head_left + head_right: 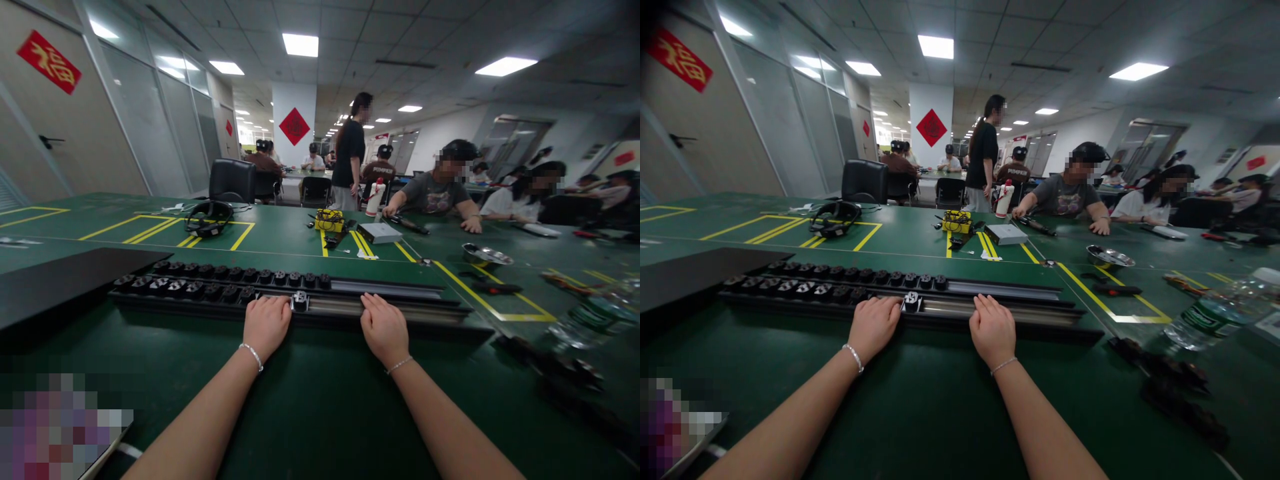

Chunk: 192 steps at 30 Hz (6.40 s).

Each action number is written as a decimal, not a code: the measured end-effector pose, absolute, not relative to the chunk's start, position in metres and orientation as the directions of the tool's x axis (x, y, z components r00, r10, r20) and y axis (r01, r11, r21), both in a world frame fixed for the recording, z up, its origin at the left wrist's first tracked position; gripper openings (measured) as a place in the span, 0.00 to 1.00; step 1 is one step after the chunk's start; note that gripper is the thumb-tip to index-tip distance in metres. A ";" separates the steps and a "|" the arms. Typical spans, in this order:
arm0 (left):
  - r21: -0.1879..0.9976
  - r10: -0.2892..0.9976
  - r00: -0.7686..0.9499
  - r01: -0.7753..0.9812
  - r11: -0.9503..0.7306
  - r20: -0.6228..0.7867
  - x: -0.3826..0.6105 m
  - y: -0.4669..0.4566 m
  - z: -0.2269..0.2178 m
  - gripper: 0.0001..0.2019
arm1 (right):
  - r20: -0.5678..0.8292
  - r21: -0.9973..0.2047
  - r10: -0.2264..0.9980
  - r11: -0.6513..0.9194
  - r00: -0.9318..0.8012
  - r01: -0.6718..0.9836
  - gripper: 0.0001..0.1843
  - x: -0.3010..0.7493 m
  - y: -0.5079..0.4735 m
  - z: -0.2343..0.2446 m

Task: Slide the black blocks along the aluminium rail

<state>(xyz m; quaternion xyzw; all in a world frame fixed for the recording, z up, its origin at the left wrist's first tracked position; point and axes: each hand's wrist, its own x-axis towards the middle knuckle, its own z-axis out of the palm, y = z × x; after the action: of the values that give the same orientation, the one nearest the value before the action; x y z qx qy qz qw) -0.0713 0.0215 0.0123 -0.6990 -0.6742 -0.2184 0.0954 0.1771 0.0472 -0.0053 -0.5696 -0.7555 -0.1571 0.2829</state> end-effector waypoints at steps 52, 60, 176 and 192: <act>0.110 0.884 0.117 0.976 -0.186 0.453 -0.068 0.025 0.005 0.20 | 0.611 -0.085 0.769 0.302 -0.190 0.949 0.20 0.178 0.048 -0.006; 0.123 0.890 0.119 0.974 -0.191 0.439 -0.068 0.024 0.007 0.20 | 0.606 -0.095 0.773 0.304 -0.187 0.948 0.20 0.177 0.047 -0.004; 0.085 0.922 0.068 0.991 -0.108 0.380 -0.055 0.019 0.010 0.22 | 0.604 -0.085 0.772 0.310 -0.199 0.947 0.20 0.178 0.048 -0.007; 0.068 0.917 0.069 0.992 -0.104 0.393 -0.053 0.019 0.008 0.22 | 0.609 -0.086 0.769 0.311 -0.197 0.947 0.20 0.178 0.048 -0.006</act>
<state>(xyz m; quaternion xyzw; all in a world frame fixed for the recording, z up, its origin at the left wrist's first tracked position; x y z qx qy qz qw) -0.0534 0.0189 0.0082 -0.7228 -0.6602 -0.1719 0.1098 0.1776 0.0478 -0.0063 -0.5659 -0.7578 -0.1562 0.2848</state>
